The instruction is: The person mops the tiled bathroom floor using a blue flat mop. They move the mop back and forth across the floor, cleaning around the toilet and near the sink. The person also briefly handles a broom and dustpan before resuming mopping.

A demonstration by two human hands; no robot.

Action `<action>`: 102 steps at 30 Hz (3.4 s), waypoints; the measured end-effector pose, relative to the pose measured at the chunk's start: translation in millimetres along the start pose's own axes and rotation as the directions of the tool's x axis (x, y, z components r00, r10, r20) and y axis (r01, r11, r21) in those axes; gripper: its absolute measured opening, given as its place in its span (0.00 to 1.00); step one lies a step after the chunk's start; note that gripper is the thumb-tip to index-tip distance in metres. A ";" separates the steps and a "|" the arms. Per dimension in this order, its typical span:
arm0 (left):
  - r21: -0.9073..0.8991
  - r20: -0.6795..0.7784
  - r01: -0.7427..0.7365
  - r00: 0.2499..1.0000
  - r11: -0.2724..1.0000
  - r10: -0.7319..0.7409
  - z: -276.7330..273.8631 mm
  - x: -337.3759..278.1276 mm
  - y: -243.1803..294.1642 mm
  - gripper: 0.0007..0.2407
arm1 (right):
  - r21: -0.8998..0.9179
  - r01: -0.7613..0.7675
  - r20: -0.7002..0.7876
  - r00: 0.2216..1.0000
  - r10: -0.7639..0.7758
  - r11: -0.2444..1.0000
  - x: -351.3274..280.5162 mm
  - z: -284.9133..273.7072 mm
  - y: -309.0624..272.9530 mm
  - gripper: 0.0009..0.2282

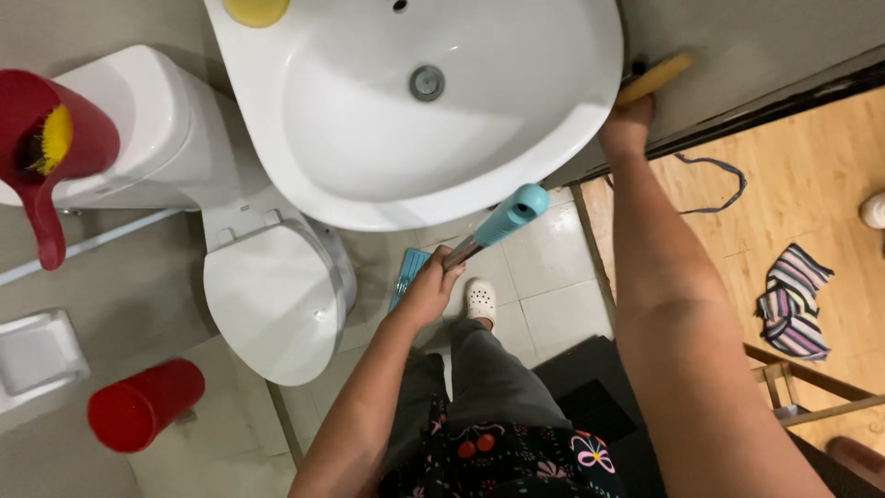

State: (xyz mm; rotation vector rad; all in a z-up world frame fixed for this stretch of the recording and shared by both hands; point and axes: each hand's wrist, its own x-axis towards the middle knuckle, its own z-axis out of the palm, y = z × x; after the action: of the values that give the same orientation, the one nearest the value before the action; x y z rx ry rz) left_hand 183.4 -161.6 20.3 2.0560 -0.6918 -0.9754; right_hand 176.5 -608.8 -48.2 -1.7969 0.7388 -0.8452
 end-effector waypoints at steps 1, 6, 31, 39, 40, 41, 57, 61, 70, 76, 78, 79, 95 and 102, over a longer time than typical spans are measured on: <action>0.000 -0.005 -0.002 1.000 1.000 0.002 1.2 1.6 -1.4 0.16 | 0.002 0.004 0.001 1.000 -0.004 1.000 15.7 0.3 14.3 0.14; -0.002 -0.113 -0.163 0.980 0.987 0.162 16.5 8.0 -27.0 0.16 | 0.822 -0.202 0.184 0.979 0.089 0.532 74.9 13.7 138.8 0.12; -0.062 -0.122 -0.086 0.989 0.994 0.078 8.1 7.8 -7.0 0.13 | -0.129 -0.635 0.373 0.681 0.630 0.762 -160.0 45.0 12.4 0.12; -0.090 -0.166 -0.187 0.971 0.978 0.170 -3.1 -20.0 -14.2 0.11 | 0.168 -0.540 0.650 0.690 0.319 0.825 -224.9 84.6 -135.7 0.13; -0.091 -0.167 -0.199 0.969 0.976 0.183 -2.0 -19.3 -20.8 0.11 | 0.168 -0.530 0.644 0.697 0.314 0.831 -229.6 84.8 -141.8 0.13; -0.077 -0.198 -0.254 0.952 0.964 0.235 -0.9 -22.7 -30.3 0.10 | 0.213 -0.520 0.664 0.699 0.268 0.827 -239.2 86.7 -147.6 0.15; -0.116 -0.242 -0.527 0.837 0.842 0.491 -12.4 -128.8 -148.1 0.10 | 0.844 -0.002 0.106 0.981 -0.163 0.536 -471.2 155.2 -320.3 0.20; 0.014 -0.316 -0.562 0.782 0.827 0.537 -4.9 -173.4 -147.0 0.14 | 0.761 0.034 0.026 0.996 -0.083 0.648 -494.5 155.7 -314.0 0.12; 0.044 -0.470 -0.616 0.682 0.786 0.560 -8.4 -210.8 -122.6 0.09 | 0.750 -0.064 0.153 0.985 -0.078 0.659 -498.8 142.4 -358.3 0.17; 0.012 -0.549 -0.592 0.670 0.806 0.500 -21.7 -189.8 -133.0 0.08 | 0.732 -0.012 0.219 0.951 -0.218 0.681 -482.9 167.3 -360.7 0.17; 0.017 -0.602 -0.623 0.618 0.782 0.505 -32.2 -179.8 -139.2 0.08 | 0.762 0.071 0.193 0.923 -0.332 0.643 -473.9 183.2 -349.9 0.17; 0.019 -0.606 -0.622 0.616 0.783 0.503 -37.3 -172.9 -141.7 0.08 | 0.764 0.070 0.197 0.922 -0.334 0.642 -472.0 190.2 -346.1 0.17; -0.763 -0.420 -0.272 0.898 0.587 -0.130 -19.7 -64.8 -272.5 0.26 | 0.127 0.382 0.434 0.809 -0.397 0.916 -514.6 206.9 -295.8 0.11; -0.966 0.185 0.107 0.922 -0.237 -0.341 -62.0 -127.8 -236.7 0.19 | 0.211 0.334 0.621 0.680 -0.390 0.919 -563.5 220.4 -323.7 0.07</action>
State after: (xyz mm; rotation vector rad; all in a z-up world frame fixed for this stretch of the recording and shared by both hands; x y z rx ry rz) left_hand 197.0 90.8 -90.5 0.6134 0.6468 -0.9597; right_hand 68.0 58.2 71.0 -2.0156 -0.1243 -0.4094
